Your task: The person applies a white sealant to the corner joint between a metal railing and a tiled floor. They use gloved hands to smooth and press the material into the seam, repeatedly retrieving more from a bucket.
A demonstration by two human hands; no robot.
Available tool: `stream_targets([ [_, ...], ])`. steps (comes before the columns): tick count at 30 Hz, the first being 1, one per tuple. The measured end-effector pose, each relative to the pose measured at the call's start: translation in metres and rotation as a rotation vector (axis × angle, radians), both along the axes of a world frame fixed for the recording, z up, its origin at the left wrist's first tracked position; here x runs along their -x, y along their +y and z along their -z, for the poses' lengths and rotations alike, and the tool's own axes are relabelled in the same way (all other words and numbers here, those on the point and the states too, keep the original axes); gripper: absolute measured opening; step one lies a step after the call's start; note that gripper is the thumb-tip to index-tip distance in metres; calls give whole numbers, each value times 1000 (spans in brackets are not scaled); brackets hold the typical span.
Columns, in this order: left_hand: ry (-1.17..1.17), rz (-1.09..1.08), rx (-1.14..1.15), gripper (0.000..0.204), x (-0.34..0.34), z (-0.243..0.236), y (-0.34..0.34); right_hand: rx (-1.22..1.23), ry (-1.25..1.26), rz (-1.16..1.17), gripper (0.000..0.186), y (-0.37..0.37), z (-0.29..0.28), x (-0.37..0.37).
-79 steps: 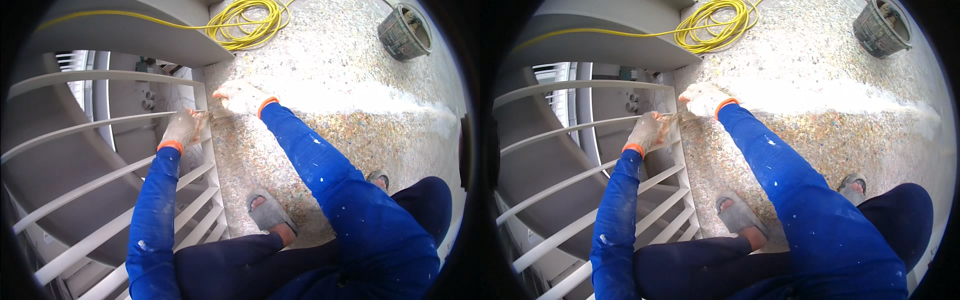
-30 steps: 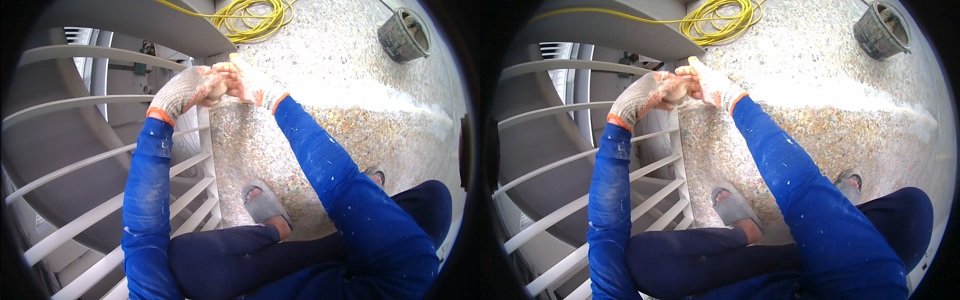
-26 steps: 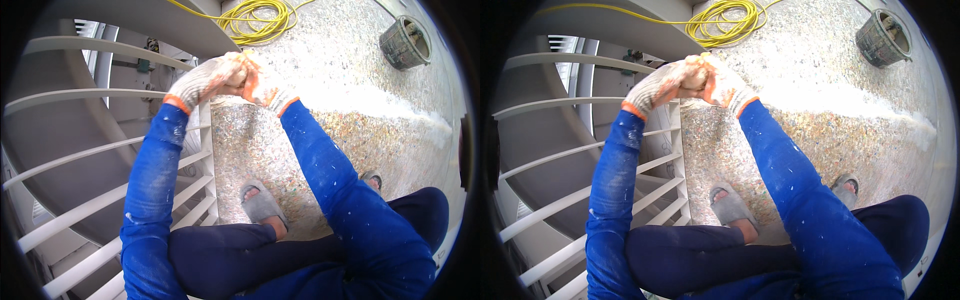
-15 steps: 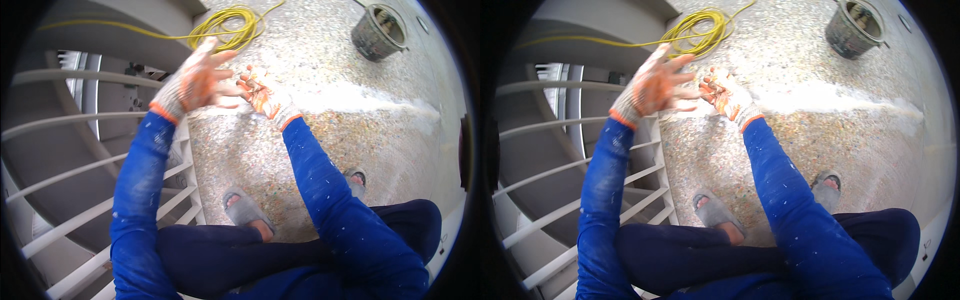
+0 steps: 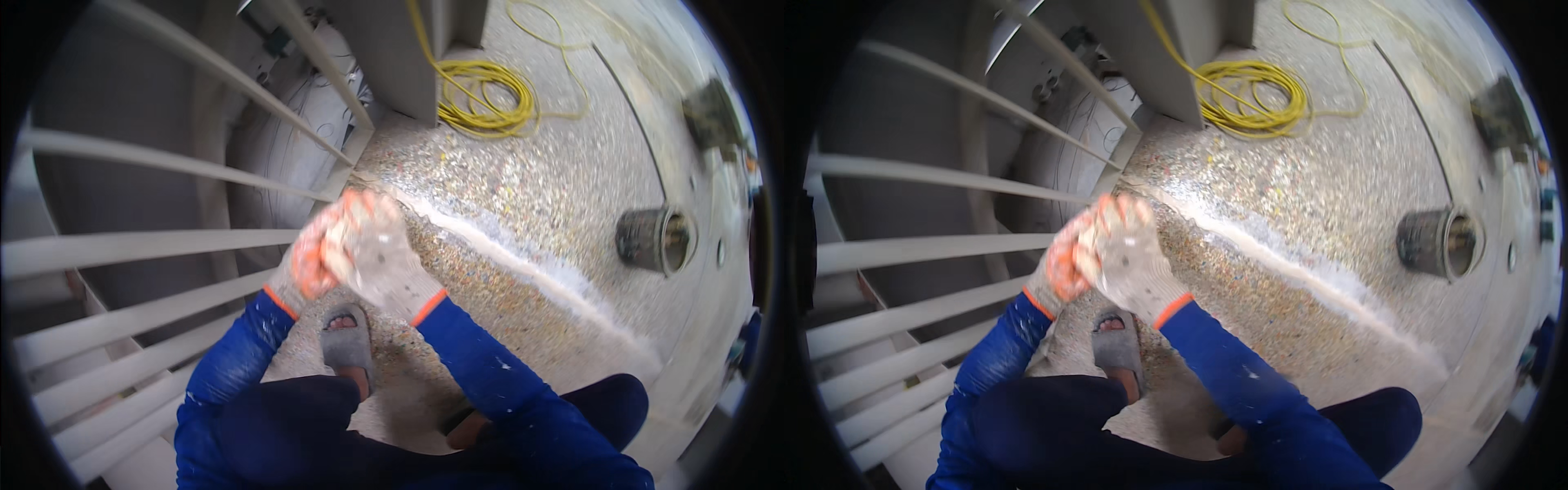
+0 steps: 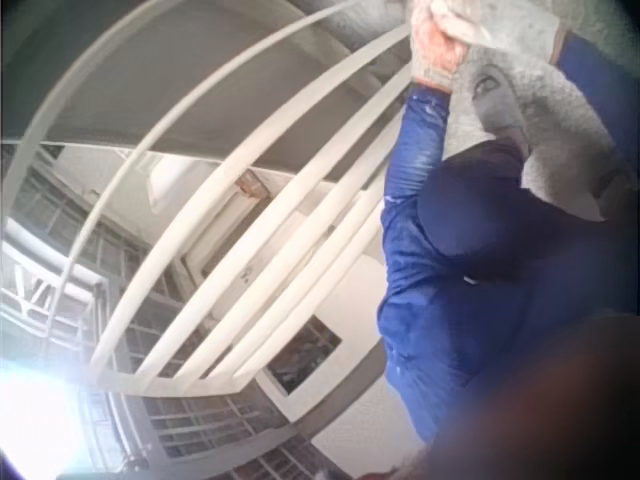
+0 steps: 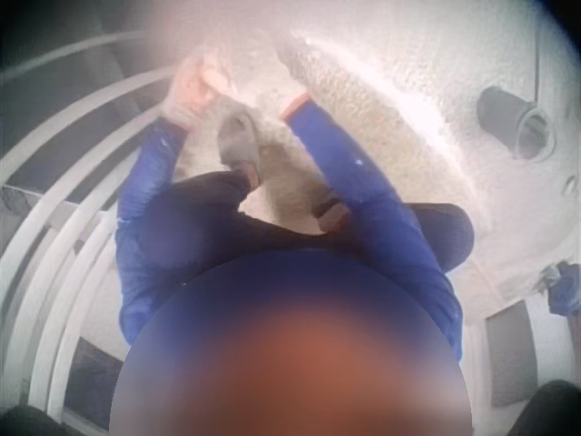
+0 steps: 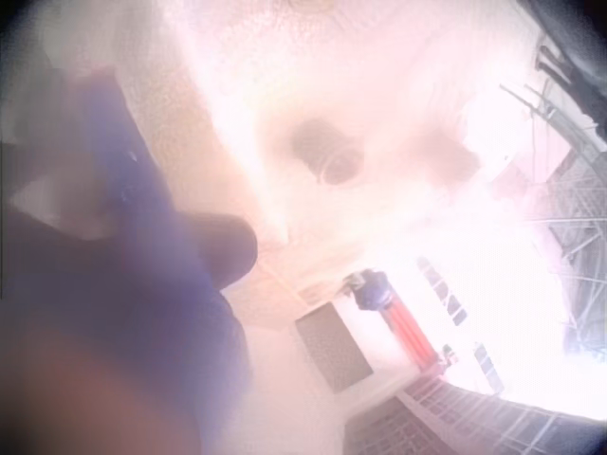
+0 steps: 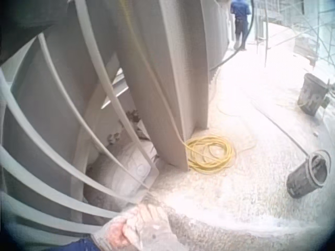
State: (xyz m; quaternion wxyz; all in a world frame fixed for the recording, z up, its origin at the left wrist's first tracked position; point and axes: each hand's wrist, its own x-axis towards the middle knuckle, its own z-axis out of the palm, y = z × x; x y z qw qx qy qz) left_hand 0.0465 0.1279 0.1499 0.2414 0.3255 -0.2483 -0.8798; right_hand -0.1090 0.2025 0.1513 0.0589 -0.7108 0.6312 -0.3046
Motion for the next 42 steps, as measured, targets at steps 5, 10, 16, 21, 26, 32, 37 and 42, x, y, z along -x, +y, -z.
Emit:
stream_targets([
  [5, 147, -23, -402, 49, -132, 5, 76, -581, -480, -266, 39, -6, 49, 31],
  [10, 17, -463, -248, 50, -197, 32, 168, -380, 382, -41, 63, -67, 136, 23],
  [16, 75, -638, -310, 56, -228, 37, 227, -304, 492, 43, 76, -103, 169, 2],
  [21, 119, -639, -313, 57, -234, 38, 231, -404, 373, 223, 77, -105, 165, -13],
  [26, 204, -627, -353, 57, -228, 42, 221, -268, 477, 132, 77, -100, 161, -40],
  [32, 179, -615, -262, 55, -237, 45, 211, -289, 481, 108, 79, -102, 160, -31],
  [37, 149, -645, -328, 53, -235, 49, 214, -290, 476, 158, 80, -113, 156, -33],
  [42, 164, -606, -337, 54, -229, 53, 204, -479, 184, 150, 84, -113, 144, -20],
])
